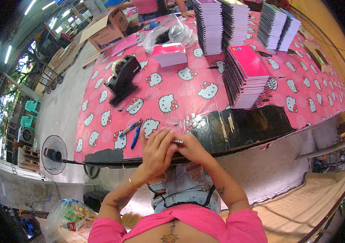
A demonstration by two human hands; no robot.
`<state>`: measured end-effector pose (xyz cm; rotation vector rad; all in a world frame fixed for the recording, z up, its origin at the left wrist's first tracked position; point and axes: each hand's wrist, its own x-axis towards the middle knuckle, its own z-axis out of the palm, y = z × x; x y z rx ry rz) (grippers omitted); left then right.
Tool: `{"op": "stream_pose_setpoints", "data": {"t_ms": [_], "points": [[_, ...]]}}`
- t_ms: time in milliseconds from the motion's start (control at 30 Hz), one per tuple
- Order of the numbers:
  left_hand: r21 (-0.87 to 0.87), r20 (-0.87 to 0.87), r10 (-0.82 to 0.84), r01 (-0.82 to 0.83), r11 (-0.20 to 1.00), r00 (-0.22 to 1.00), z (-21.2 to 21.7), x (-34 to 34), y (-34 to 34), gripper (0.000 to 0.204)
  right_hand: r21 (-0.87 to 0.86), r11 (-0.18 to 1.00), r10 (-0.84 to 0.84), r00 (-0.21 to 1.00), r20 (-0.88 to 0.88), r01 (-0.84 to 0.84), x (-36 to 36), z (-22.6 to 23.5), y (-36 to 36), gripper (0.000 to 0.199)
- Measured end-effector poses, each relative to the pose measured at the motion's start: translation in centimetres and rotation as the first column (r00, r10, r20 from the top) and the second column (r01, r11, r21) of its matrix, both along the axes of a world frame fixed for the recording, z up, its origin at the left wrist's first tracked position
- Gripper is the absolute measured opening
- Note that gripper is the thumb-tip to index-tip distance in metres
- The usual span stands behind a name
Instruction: The person wraps individual pink notepads in clear plastic film and stacks them into piles on a table.
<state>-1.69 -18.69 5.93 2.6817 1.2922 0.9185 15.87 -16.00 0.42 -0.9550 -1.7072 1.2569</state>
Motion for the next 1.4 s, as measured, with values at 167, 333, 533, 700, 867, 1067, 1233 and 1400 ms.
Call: {"op": "stream_pose_setpoints", "data": {"t_ms": [167,333,533,700,867,1067,1233,1400], "points": [[0.059,0.054,-0.062,0.059,0.997,0.997,0.8,-0.2,1.5,0.018,0.073,0.997,-0.018,1.0,0.007,0.017,1.5,3.2,-0.6,0.034],[0.063,0.074,-0.047,0.042,0.997,0.996,0.4,-0.1,1.9,0.018,-0.03,1.0,0.009,0.998,0.063,-0.007,5.0,5.9,0.0,0.025],[0.023,0.082,-0.06,0.059,0.998,0.995,0.8,-0.4,1.4,0.019,0.108,0.989,0.075,0.977,0.199,-0.098,5.4,7.1,0.6,0.012],[-0.01,0.041,-0.082,0.083,0.997,0.996,1.5,-0.4,1.4,0.023,0.339,0.939,-0.026,0.973,0.231,-0.056,4.5,6.3,0.7,0.014],[-0.011,-0.02,-0.036,0.036,0.999,0.999,1.9,0.3,0.3,0.024,0.485,0.852,-0.381,0.868,0.318,0.196,2.7,5.7,0.0,0.015],[-0.092,0.163,-0.328,0.345,0.934,0.931,6.3,-1.6,2.5,0.034,0.468,0.856,-0.286,0.955,0.073,0.22,3.0,9.0,-2.7,0.045],[0.091,0.442,-0.138,0.108,0.99,0.886,8.1,0.2,2.3,0.029,0.666,0.708,-0.466,0.865,0.189,0.236,8.3,13.9,-3.0,0.065],[-0.141,0.46,-0.052,0.131,0.981,0.887,2.1,-1.0,3.2,0.026,0.909,0.32,-0.84,0.524,0.14,0.269,16.7,20.0,2.5,0.064]]}}
